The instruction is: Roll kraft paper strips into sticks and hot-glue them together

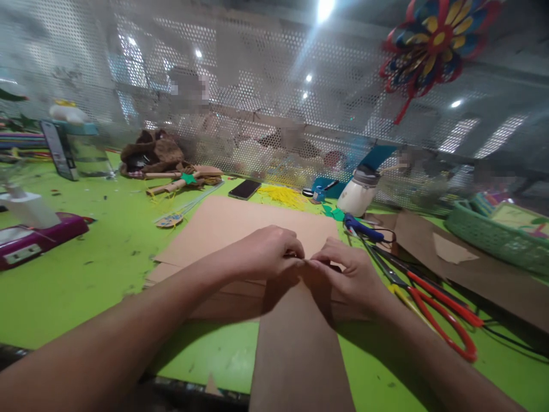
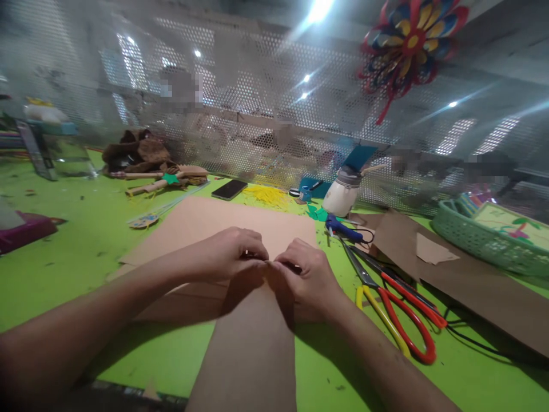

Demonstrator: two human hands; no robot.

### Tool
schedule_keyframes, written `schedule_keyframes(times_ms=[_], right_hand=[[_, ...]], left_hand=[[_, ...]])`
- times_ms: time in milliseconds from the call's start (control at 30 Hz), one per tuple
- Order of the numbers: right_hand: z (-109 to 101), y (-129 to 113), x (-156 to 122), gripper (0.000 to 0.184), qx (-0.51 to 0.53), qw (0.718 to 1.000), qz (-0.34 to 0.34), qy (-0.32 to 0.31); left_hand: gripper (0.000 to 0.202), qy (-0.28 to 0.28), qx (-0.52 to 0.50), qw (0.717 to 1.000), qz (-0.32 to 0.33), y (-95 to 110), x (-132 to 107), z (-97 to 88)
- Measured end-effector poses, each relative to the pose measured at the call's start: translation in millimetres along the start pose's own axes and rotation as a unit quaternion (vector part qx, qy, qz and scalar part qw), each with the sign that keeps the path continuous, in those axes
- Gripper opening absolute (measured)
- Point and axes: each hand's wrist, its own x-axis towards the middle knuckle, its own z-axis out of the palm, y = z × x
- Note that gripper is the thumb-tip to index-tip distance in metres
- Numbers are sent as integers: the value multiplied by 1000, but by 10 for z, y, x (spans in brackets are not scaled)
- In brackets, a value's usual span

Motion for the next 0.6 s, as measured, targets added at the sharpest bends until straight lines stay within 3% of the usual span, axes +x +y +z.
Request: schedule_keyframes(times_ms=[233,600], right_hand=[[-17,-12,-12,12,5,1000,-2,-15],[-117,17,-31,17,7,991,115,-67]], left_hand=[[17,-15,-30,999,4,-11,3,-26],[16,-57,-59,995,-54,-148,-9,-48]])
